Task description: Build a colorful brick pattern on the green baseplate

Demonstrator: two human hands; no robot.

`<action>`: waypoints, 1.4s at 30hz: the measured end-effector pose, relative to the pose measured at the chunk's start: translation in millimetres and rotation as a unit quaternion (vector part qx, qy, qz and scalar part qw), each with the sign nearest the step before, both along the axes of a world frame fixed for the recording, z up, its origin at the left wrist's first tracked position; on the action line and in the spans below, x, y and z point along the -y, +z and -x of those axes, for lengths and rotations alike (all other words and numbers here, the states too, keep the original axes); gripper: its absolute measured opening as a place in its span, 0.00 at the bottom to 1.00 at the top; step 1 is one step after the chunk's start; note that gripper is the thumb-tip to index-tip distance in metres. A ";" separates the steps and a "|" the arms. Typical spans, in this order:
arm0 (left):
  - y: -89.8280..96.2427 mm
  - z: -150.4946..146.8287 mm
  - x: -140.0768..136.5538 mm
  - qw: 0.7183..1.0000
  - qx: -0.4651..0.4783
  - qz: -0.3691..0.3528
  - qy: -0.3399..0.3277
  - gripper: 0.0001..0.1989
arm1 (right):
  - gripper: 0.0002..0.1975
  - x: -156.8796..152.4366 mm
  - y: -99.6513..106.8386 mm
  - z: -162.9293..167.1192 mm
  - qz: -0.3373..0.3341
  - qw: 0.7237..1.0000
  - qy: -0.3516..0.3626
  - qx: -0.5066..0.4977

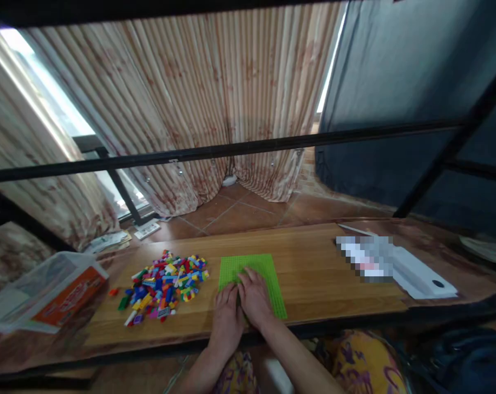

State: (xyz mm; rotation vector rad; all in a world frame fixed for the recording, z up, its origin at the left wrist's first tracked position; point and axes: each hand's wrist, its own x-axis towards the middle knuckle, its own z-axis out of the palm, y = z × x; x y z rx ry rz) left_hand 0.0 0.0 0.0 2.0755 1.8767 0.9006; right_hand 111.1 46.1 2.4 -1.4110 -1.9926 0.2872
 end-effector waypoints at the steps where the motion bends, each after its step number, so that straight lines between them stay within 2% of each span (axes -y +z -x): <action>1: -1.1 -0.4 0.3 0.999 0.032 0.006 -0.007 0.23 | 0.19 -2.6 -3.8 1.1 0.003 1.000 -0.006 0.017; 6: -0.1 1.8 8.0 0.980 0.194 0.011 -0.027 0.23 | 0.20 -11.1 -21.4 -16.4 -0.017 0.998 -0.007 0.066; 9: 2.7 14.3 23.9 0.970 0.242 0.000 -0.013 0.21 | 0.20 -14.3 -27.9 -32.6 -0.031 0.996 -0.032 0.079; 12: 2.7 47.7 46.3 0.975 0.218 -0.027 0.037 0.19 | 0.21 -19.0 -33.0 -47.9 -0.037 0.995 -0.044 0.084; 16: 3.0 116.0 69.9 0.970 0.147 -0.100 0.165 0.16 | 0.21 -22.3 -37.6 -57.9 -0.047 0.995 -0.034 0.080; 19: 7.0 155.7 74.3 0.963 0.086 -0.103 0.231 0.14 | 0.22 -21.8 -38.6 -57.9 -0.054 0.994 -0.038 0.082; 21: 10.0 167.5 71.4 0.967 0.052 -0.084 0.234 0.13 | 0.22 -21.1 -38.2 -57.1 -0.056 0.994 -0.040 0.081; 35: 6.6 166.1 33.8 0.981 -0.067 -0.091 0.156 0.17 | 0.22 -19.1 -33.7 -56.3 -0.051 0.995 -0.041 0.071; 39: 6.5 167.6 29.1 0.981 -0.044 -0.098 0.161 0.16 | 0.22 -18.5 -32.7 -55.7 -0.052 0.996 -0.040 0.067; 42: 8.7 166.1 28.1 0.978 0.026 -0.106 0.177 0.16 | 0.21 -18.2 -31.7 -55.3 -0.051 0.996 -0.037 0.062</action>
